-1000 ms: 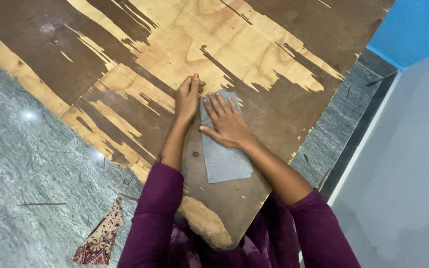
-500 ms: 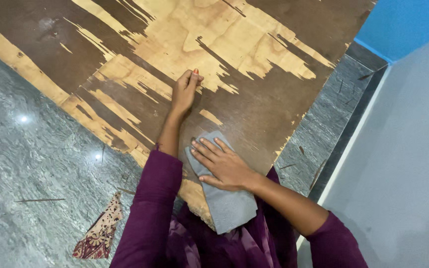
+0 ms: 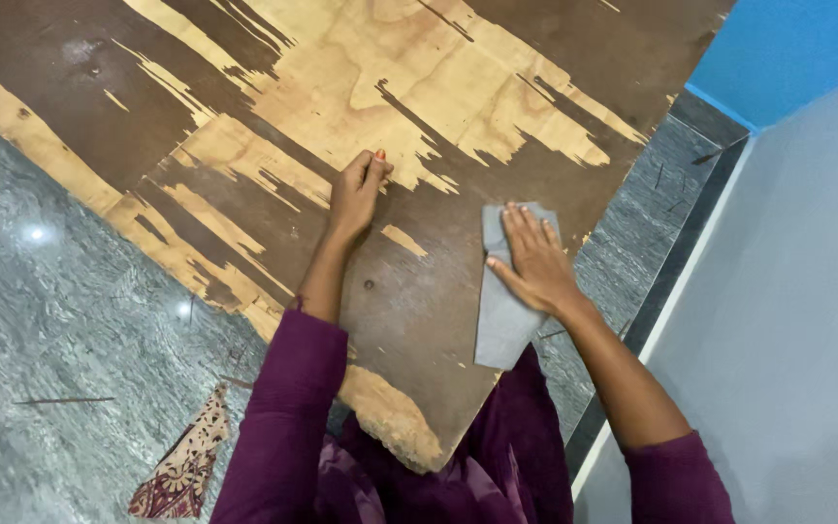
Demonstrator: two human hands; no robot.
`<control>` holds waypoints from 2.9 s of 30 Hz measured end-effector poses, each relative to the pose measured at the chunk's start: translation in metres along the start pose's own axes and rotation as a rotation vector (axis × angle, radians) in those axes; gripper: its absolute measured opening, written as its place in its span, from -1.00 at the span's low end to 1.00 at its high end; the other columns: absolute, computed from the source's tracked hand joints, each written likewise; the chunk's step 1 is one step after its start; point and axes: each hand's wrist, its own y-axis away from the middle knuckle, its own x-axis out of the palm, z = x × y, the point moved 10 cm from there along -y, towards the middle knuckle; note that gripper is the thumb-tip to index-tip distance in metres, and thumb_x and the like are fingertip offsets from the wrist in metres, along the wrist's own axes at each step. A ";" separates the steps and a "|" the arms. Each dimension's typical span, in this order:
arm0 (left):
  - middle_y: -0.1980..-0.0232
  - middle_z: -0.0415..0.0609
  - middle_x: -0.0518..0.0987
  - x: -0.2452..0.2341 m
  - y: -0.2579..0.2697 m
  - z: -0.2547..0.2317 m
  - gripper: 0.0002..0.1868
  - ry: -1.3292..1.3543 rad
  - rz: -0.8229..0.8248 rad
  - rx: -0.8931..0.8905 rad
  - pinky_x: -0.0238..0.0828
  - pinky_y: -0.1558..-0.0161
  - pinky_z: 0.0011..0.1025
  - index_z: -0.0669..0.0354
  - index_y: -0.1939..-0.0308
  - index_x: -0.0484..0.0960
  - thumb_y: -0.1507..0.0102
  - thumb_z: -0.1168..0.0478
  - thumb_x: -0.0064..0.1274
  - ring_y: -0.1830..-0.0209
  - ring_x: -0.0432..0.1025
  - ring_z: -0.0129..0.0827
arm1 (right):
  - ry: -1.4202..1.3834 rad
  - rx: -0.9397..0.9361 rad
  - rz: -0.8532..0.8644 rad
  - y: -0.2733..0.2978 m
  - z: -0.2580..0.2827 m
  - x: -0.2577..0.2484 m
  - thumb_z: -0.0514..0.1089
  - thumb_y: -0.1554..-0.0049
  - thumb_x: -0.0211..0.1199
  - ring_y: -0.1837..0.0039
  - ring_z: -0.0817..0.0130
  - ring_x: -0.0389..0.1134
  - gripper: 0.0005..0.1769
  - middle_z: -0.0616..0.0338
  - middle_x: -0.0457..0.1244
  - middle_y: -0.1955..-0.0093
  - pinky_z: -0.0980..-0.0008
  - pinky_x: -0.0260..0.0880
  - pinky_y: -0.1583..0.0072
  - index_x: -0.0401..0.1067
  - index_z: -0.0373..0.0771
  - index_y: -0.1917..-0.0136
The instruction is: The person is sanding a wooden board using a sanding block. They move the sanding block back and forth across the surface to smooth it.
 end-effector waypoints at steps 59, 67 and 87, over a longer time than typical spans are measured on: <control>0.20 -0.04 0.53 -0.029 -0.013 0.000 -0.52 0.009 -0.233 0.087 0.32 0.03 -0.39 0.30 0.27 0.62 -0.45 -0.06 -0.09 0.14 0.40 -0.35 | 0.016 0.126 -0.064 -0.107 -0.035 0.009 0.32 -0.31 -0.19 -0.72 0.04 -0.27 -0.17 0.05 -0.21 -0.73 -0.13 -0.34 -0.60 -0.11 -0.15 -0.68; 0.18 0.03 0.44 -0.032 -0.024 0.028 -0.44 0.117 -0.192 -0.075 0.27 0.02 -0.35 0.27 0.20 0.64 -0.48 -0.16 -0.20 0.16 0.32 -0.29 | -0.001 -0.232 0.028 -0.139 0.099 0.028 0.40 -0.29 -0.21 -0.71 0.01 -0.31 -0.08 -0.03 -0.24 -0.73 -0.10 -0.41 -0.58 -0.12 -0.22 -0.67; 0.01 -0.02 0.64 -0.018 -0.024 0.050 -0.58 0.224 -0.068 0.072 0.35 -0.20 -0.42 0.26 0.17 0.56 -0.50 -0.01 -0.20 -0.07 0.48 -0.40 | -0.064 -0.352 0.103 0.054 0.189 0.008 0.27 -0.28 -0.10 -0.70 0.05 -0.24 -0.16 0.02 -0.18 -0.71 -0.10 -0.30 -0.57 -0.05 -0.19 -0.66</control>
